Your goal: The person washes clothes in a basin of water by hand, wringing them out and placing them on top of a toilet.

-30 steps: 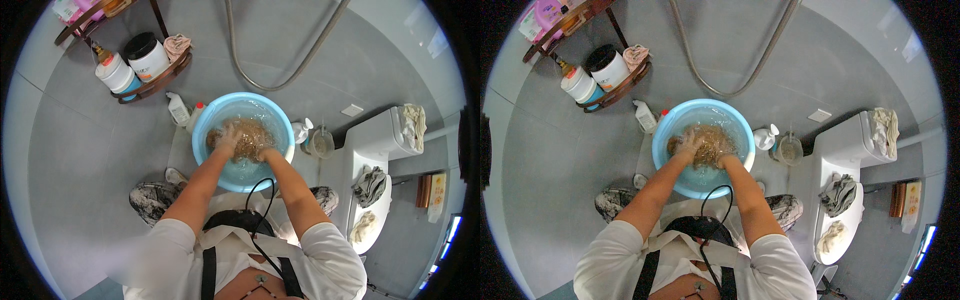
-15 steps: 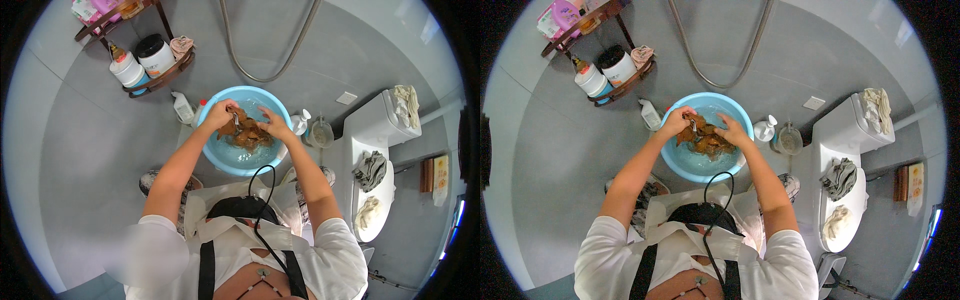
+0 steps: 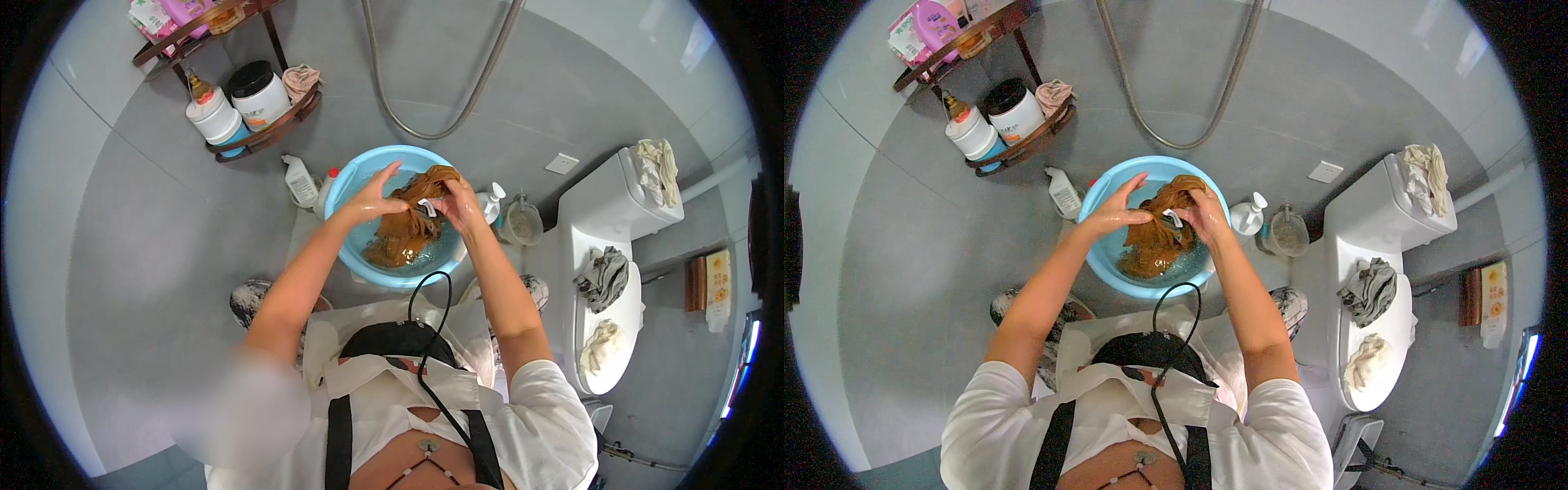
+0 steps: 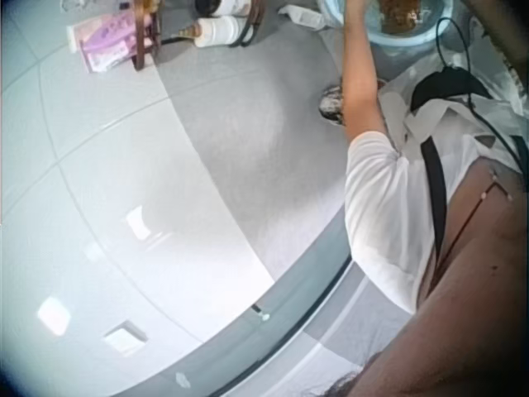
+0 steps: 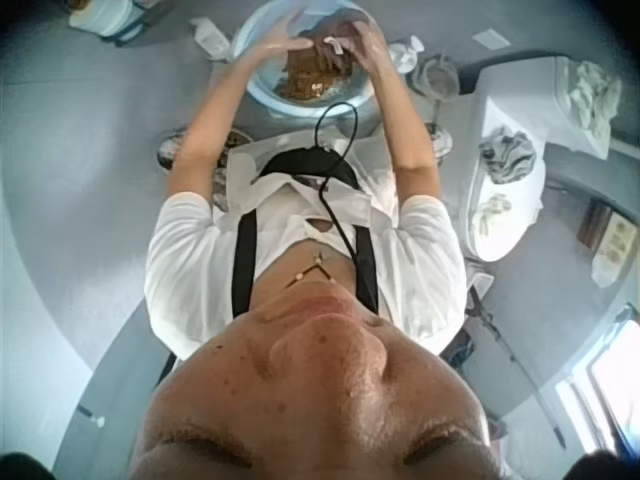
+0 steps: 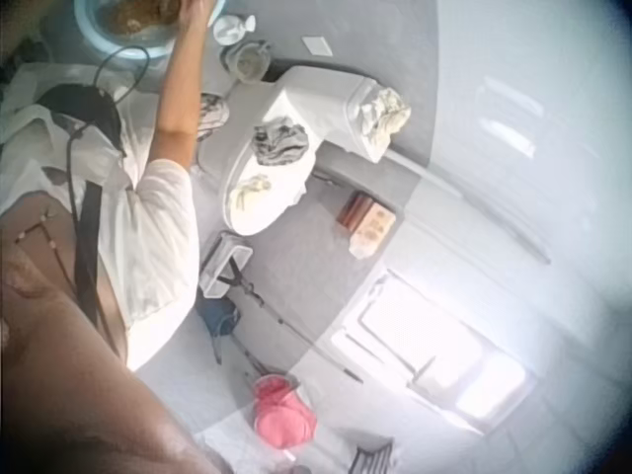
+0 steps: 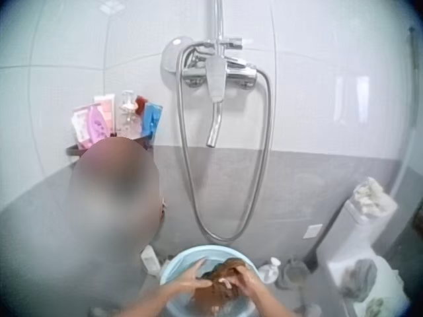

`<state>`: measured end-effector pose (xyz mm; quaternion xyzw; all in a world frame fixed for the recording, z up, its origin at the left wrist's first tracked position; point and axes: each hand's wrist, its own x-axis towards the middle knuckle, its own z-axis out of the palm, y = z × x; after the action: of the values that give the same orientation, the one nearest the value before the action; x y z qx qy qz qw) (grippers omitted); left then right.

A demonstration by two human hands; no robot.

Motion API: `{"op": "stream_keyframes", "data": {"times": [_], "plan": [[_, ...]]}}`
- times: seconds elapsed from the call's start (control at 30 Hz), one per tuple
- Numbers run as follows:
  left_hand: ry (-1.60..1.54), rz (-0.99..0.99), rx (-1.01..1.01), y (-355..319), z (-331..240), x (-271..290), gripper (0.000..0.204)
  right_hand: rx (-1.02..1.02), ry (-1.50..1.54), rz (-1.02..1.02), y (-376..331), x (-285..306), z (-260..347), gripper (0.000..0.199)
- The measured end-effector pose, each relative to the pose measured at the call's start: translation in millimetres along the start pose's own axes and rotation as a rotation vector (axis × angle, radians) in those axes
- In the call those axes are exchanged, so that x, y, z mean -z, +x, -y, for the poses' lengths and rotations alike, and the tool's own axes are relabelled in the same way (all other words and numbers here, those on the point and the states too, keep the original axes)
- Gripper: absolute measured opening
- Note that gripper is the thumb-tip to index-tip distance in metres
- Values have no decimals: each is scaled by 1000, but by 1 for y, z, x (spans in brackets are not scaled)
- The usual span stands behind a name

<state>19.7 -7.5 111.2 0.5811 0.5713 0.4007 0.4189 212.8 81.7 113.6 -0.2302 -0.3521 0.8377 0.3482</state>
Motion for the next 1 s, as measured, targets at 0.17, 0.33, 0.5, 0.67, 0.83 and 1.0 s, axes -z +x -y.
{"op": "stream_keyframes", "data": {"times": [0.17, 0.33, 0.5, 0.67, 0.83, 1.0], "plan": [[-98, -42, 291, -27, 61, -33, 102, -14, 129, -15, 3, 0, 9, 30], [-299, 9, 239, -34, 53, -51, 96, 12, 272, 21, 3, -15, 32, 34], [-466, 17, 206, -21, 45, -49, 68, 75, 194, 142, 3, -34, 45, 32], [-614, -142, 301, -27, 5, -29, 56, 127, -174, -59, 10, -5, 47, 30], [-756, -496, 177, -8, 44, 6, 42, 161, -720, -231, 13, 43, 33, 26], [-893, -692, 56, -10, 40, 31, 25, 153, -868, -397, 13, 57, 40, 37]]}}
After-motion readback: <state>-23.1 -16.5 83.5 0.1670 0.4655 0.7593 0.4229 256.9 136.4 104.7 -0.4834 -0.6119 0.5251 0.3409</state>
